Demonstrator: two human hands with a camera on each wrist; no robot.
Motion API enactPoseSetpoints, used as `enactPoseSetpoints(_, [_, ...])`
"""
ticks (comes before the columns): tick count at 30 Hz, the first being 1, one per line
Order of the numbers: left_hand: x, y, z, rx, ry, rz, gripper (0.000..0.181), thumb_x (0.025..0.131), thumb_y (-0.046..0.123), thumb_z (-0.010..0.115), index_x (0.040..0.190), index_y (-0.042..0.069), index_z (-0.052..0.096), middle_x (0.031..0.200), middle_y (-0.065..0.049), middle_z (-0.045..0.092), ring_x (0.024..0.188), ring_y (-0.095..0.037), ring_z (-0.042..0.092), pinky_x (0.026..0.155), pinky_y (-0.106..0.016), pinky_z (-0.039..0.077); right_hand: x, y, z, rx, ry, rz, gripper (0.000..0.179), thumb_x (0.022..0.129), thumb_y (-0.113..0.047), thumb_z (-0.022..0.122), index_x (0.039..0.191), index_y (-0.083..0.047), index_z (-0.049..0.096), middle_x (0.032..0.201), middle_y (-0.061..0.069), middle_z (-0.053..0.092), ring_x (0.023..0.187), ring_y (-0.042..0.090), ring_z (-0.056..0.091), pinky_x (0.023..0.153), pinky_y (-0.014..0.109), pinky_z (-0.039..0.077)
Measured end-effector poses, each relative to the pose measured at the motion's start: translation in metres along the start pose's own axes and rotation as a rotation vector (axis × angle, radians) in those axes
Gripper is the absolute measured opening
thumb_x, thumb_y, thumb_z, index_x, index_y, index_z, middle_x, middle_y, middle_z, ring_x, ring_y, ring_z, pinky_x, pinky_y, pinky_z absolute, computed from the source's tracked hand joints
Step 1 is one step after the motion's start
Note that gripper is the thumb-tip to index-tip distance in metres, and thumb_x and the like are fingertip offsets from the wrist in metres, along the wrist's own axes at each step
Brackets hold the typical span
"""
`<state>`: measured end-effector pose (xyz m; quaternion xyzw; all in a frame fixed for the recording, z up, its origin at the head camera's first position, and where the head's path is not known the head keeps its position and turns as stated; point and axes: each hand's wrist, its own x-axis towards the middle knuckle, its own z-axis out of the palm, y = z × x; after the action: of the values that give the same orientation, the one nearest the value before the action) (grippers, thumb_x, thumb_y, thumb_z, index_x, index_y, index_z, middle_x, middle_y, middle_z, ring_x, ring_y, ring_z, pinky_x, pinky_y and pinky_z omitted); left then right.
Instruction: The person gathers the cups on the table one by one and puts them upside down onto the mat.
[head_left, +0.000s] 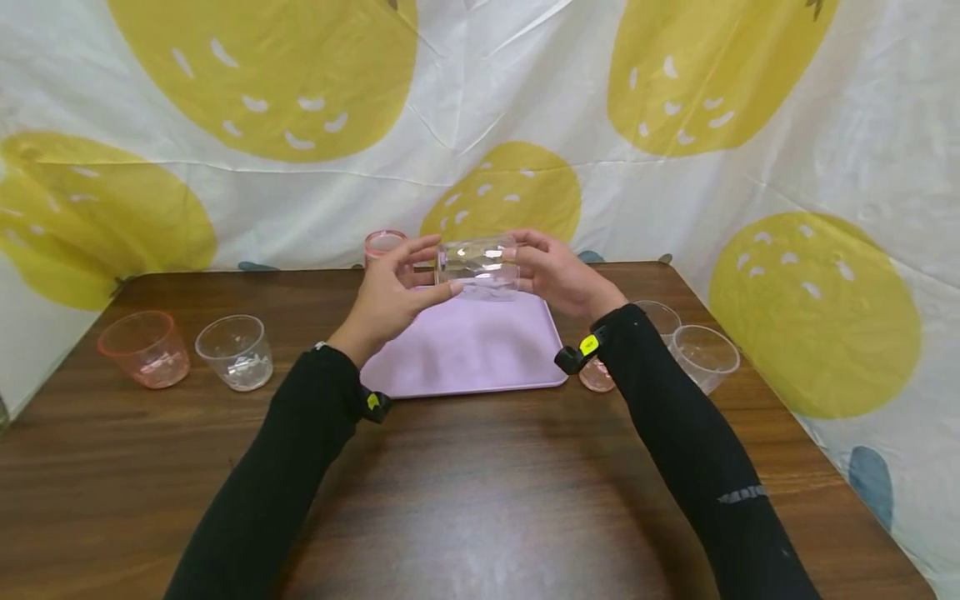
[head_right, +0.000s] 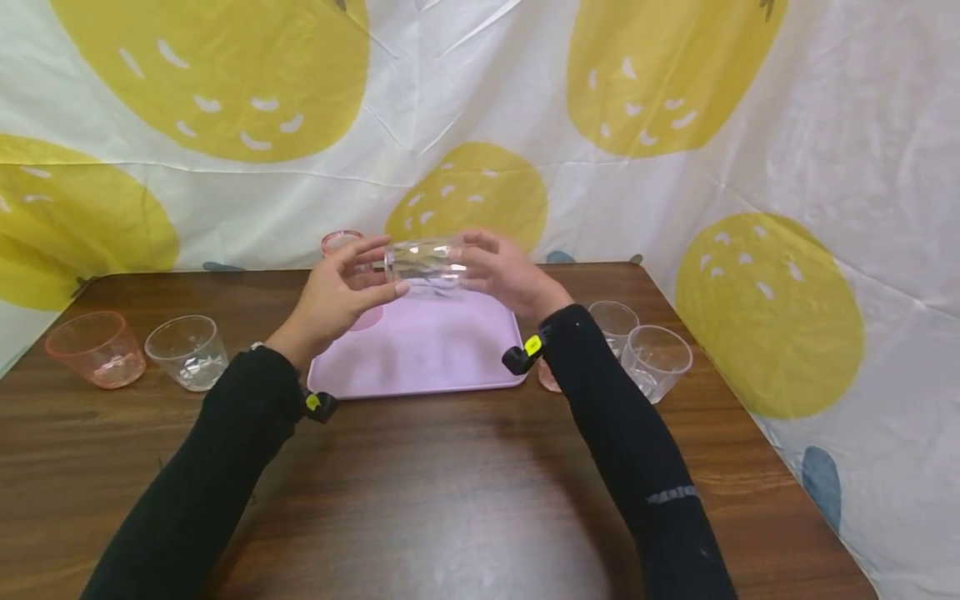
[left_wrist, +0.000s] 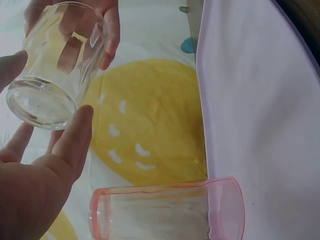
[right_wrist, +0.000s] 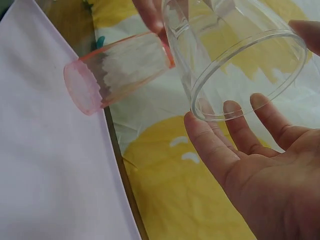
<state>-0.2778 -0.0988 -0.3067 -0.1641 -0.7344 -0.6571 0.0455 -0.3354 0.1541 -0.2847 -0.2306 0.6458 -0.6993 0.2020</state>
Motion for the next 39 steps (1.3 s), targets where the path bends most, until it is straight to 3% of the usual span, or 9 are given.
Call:
enactPoseSetpoints(9, [-0.001,-0.001,-0.004,-0.021,0.007,0.007,0.067,0.082,0.008,0.083,0.142,0.010,0.055,0.138,-0.018,0.056,0.113,-0.032,0.068,0.084,-0.027,0.060,0.002,0.004,0.002,0.020,-0.012,0.013,0.034,0.098,-0.013,0.049,0.131,-0.008,0.048,0.122,0.006,0.057,0.102,0.016,0.064,0.088,0.026,0.056])
enactPoseSetpoints(15, [-0.001,-0.002,-0.005,-0.026,-0.004,-0.001,0.068,0.081,0.006,0.083,0.143,0.010,0.055,0.139,-0.018,0.055,0.111,-0.030,0.068,0.084,-0.027,0.060,0.003,0.006,0.002,0.023,-0.029,0.017,0.031,0.097,-0.014,0.050,0.128,-0.008,0.050,0.121,0.007,0.057,0.101,0.017,0.065,0.088,0.027,0.057])
enactPoseSetpoints(24, [-0.003,-0.002,-0.007,0.049,-0.006,-0.009,0.068,0.081,0.012,0.085,0.143,0.016,0.057,0.141,-0.015,0.056,0.113,-0.030,0.068,0.082,-0.025,0.059,0.003,0.009,0.003,0.036,-0.028,0.020,0.029,0.098,-0.014,0.050,0.127,-0.009,0.052,0.121,0.007,0.058,0.100,0.016,0.067,0.088,0.027,0.057])
enactPoseSetpoints(30, [-0.002,0.000,-0.007,0.087,0.025,-0.001,0.067,0.080,0.017,0.086,0.141,0.015,0.059,0.138,-0.016,0.058,0.113,-0.031,0.068,0.085,-0.027,0.059,0.004,0.011,0.002,0.046,-0.009,0.009,0.041,0.103,-0.022,0.046,0.141,-0.007,0.043,0.133,0.010,0.053,0.109,0.018,0.065,0.092,0.028,0.055])
enactPoseSetpoints(34, [-0.003,0.002,-0.007,0.130,0.059,-0.010,0.065,0.080,0.023,0.087,0.140,0.018,0.061,0.138,-0.012,0.059,0.115,-0.030,0.066,0.091,-0.035,0.057,0.007,0.013,0.001,0.053,0.150,0.001,0.054,0.107,-0.034,0.042,0.150,-0.003,0.034,0.144,0.013,0.044,0.113,0.021,0.061,0.105,0.033,0.050])
enactPoseSetpoints(39, [-0.003,0.002,-0.009,0.180,0.074,-0.005,0.066,0.081,0.026,0.086,0.141,0.018,0.060,0.139,-0.013,0.058,0.119,-0.032,0.063,0.098,-0.046,0.054,0.012,0.021,0.001,-0.026,0.507,0.013,0.043,0.107,-0.031,0.045,0.136,0.001,0.046,0.132,0.017,0.052,0.106,0.024,0.061,0.108,0.040,0.048])
